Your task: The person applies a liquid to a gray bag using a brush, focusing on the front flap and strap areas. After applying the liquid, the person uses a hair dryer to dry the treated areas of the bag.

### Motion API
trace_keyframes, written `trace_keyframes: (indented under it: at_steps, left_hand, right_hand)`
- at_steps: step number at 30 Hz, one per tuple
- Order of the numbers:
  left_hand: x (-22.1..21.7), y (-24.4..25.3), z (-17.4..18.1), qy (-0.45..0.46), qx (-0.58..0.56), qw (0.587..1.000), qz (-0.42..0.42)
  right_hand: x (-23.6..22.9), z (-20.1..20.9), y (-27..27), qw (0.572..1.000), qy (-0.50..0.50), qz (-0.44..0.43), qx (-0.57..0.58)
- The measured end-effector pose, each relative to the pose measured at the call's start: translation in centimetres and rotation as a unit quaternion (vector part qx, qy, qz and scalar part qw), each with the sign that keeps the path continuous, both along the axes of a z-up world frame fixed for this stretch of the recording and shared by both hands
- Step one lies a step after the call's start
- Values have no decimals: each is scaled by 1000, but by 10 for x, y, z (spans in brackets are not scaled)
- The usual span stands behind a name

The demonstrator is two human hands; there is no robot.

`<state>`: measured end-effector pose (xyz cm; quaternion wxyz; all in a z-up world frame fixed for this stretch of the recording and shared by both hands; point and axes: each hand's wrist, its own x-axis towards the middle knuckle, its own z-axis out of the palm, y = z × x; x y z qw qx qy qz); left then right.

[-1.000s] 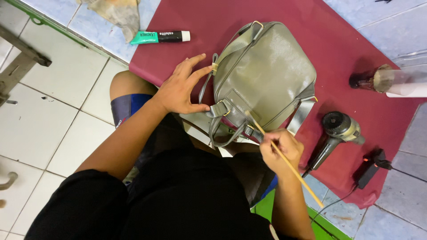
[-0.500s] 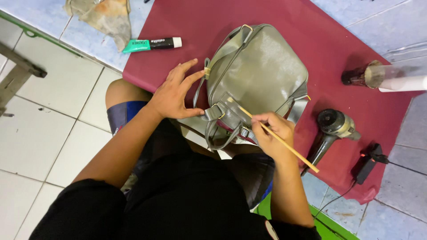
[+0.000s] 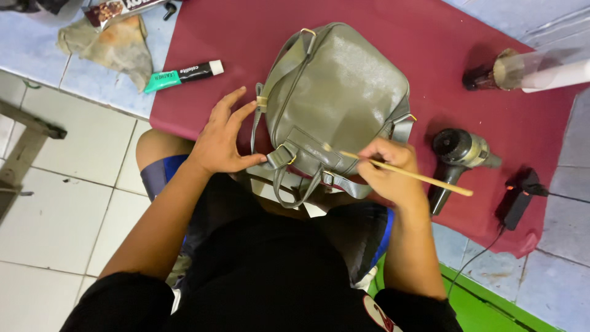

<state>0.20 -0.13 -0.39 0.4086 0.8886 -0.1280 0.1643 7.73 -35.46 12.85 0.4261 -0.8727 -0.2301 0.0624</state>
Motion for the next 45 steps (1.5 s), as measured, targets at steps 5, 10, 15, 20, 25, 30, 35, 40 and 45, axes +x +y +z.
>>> trace_keyframes:
  at_steps: [5,10,15,20,25,30,35,40,45]
  left_hand:
    - [2,-2,1,5,9,1000,-6]
    - [2,-1,4,19,10,1000,-3]
    - [3,-3,7,28,-3,1000,3]
    - [5,-5,6,6,-14,1000,-9]
    - [6,-8,10,-5,-14,1000,-12]
    - [4,-9,12,-1,-21,1000,-12]
    - [4,-6,8,1,-19,1000,-8]
    - [2,-5,5,1,-18,1000,5]
    - [2,-5,3,-4,-10,1000,7]
  right_hand:
    - [0,0,-9,1000,3,-12,27]
    - [-14,8,-35,1000,-17,8,2]
    - [-31,-9,-54,997,-38,-31,53]
    - [-52,-21,-67,995,-32,-15,98]
    - [-55,-23,-66,992,-40,11,122]
    - [-44,-20,-76,989,-92,-15,118]
    - [-46,-19,-75,990,-73,21,118]
    - [-42,-26,-85,992,-90,12,91]
    - [-34,-41,-104,991,-101,-55,62]
